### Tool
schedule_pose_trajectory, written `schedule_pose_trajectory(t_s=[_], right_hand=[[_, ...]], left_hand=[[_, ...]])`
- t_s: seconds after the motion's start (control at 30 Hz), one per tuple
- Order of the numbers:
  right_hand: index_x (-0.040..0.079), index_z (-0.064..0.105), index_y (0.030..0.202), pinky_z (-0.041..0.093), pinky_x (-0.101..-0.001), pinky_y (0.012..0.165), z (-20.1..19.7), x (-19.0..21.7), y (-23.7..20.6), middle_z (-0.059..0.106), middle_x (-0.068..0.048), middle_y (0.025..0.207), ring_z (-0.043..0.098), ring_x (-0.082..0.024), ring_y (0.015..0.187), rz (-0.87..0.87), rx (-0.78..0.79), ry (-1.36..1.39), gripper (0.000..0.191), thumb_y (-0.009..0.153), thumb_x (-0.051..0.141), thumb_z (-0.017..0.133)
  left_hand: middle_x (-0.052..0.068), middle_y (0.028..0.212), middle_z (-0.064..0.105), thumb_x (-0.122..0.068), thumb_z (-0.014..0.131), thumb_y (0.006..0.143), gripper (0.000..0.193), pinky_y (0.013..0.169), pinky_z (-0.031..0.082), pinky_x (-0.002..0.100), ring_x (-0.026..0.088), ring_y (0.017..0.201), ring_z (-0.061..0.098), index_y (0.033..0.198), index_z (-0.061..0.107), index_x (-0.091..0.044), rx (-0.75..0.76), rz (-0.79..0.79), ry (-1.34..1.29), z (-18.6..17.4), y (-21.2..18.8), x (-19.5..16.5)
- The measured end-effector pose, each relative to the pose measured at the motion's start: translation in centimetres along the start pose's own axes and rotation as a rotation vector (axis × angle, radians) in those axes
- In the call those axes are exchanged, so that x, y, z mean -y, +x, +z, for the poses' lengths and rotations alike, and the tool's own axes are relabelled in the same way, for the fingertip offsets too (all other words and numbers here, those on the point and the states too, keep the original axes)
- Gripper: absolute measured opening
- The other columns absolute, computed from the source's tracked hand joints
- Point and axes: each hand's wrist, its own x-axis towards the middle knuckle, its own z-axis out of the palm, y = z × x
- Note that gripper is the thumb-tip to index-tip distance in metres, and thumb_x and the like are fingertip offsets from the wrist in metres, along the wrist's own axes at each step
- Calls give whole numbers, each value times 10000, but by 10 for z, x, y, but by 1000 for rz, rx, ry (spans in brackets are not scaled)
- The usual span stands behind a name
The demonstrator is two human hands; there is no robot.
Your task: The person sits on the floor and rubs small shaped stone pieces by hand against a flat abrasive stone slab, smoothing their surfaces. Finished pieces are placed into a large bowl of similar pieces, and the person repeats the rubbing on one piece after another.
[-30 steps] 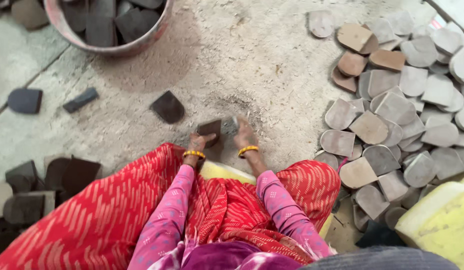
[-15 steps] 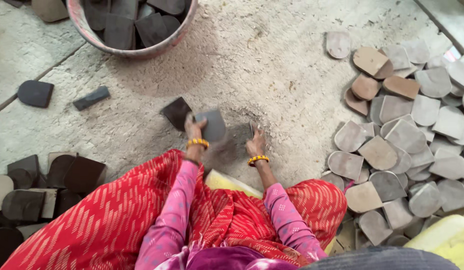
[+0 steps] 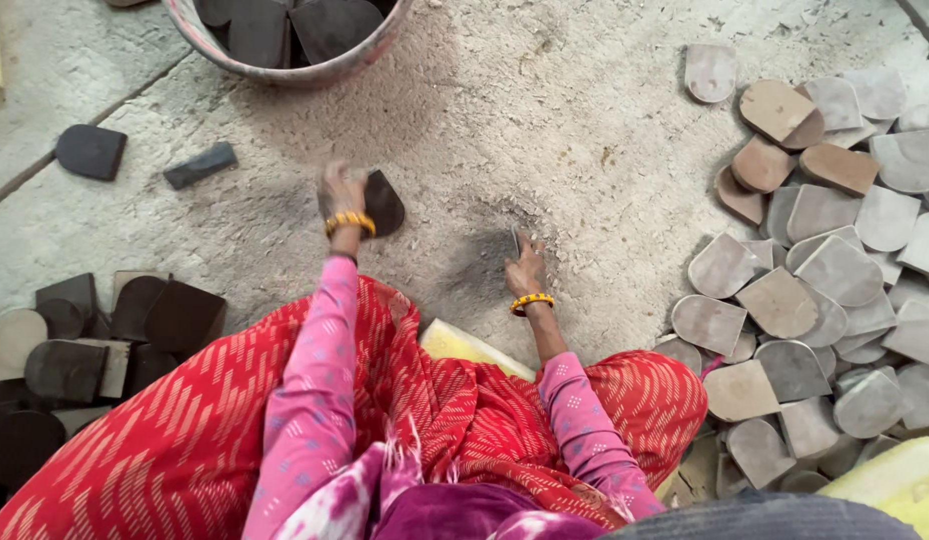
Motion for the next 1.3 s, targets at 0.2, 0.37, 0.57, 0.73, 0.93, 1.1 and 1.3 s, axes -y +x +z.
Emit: schedule_pose_trajectory(t_s=[0.2, 0.37, 0.57, 0.73, 0.93, 1.1, 1.3], right_hand=[[229, 491, 1490, 447, -499, 1064, -1, 5, -3, 417, -271, 1458, 521, -459, 1263, 50, 66, -74, 691, 835, 160, 699], [129, 464, 1486, 570, -489, 887, -2, 8, -6, 407, -293, 1446, 721, -389, 895, 35, -34, 49, 674, 844, 125, 672], [112, 419, 1466, 554, -312, 430, -5, 13, -6, 659, -154, 1175, 730, -198, 635, 328, 31, 479, 514, 965, 127, 536], [94, 407, 1447, 558, -349, 436, -10, 12, -5, 676, -143, 1048, 717, -226, 609, 298, 33, 564, 540, 926, 92, 549], [70, 441, 1436, 580, -315, 436, -17, 8, 0, 690, -132, 1044, 731, -180, 611, 248, -27, 492, 516, 937, 107, 569], [53, 480, 1394, 554, -416, 733, -3, 12, -6, 667, -188, 1165, 683, -309, 908, 241, 28, 387, 516, 904, 159, 603], [33, 515, 1355, 534, -494, 980, 1, 10, -20, 606, -243, 1310, 633, -426, 1166, -28, -162, 230, 535, 841, 141, 610]], left_hand=[[215, 1594, 319, -667, 861, 670, 1260, 1200, 236, 599, 417, 1467, 294, 1584, 222, -82, 123, -189, 393, 12, -67, 8], [202, 1595, 359, -559, 887, 694, 1230, 1218, 242, 632, 446, 1499, 296, 1641, 214, -156, 77, -243, 355, 39, -66, -10], [266, 1599, 255, -460, 963, 583, 1243, 1223, 209, 563, 494, 1493, 205, 1546, 256, -116, 132, -94, 318, 35, -61, -7], [249, 1621, 226, -367, 956, 601, 1143, 1207, 249, 569, 467, 1509, 189, 1543, 344, -155, 153, -379, 188, 36, -57, -23], [218, 1536, 470, -277, 826, 726, 960, 1186, 379, 470, 372, 1414, 442, 1556, 380, -92, 99, -261, 3, 42, -57, -23], [246, 1382, 514, -194, 791, 885, 776, 1014, 357, 477, 373, 1243, 464, 1520, 381, -16, 127, -58, -594, 59, -76, -14], [74, 1236, 638, 75, 652, 841, 638, 883, 557, 588, 346, 1016, 624, 1363, 428, -216, 276, -627, -1181, 61, -71, 22]])
